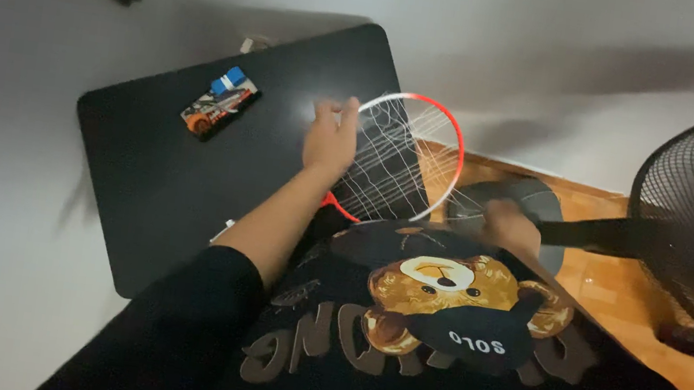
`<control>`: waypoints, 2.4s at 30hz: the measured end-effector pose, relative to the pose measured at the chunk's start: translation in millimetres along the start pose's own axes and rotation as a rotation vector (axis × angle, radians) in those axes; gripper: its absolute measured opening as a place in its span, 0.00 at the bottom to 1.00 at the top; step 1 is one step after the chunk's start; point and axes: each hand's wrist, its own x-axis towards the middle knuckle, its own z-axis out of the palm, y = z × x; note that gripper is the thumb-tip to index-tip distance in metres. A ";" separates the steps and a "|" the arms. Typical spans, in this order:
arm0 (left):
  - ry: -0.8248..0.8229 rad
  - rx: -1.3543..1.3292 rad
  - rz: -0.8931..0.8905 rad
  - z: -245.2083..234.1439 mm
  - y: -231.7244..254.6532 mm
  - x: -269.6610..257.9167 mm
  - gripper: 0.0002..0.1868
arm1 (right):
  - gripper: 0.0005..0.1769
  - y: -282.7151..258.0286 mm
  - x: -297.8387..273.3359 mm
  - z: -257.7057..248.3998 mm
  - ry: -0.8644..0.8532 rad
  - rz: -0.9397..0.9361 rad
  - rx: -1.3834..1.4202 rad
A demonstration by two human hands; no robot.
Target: Removing broken strings and applying a new grip tape to a badminton racket.
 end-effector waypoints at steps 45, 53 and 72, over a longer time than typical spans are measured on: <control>0.221 -0.062 0.155 -94.8 -65.2 73.1 0.11 | 0.40 -22.5 -204.7 -69.6 0.082 0.849 0.278; 0.097 -0.320 0.017 -102.3 -83.6 87.5 0.11 | 0.39 -23.2 -228.3 -52.7 0.136 0.874 0.212; 0.239 0.157 0.371 -113.4 -49.0 78.3 0.39 | 0.36 -126.3 -221.8 -78.9 0.249 1.002 0.095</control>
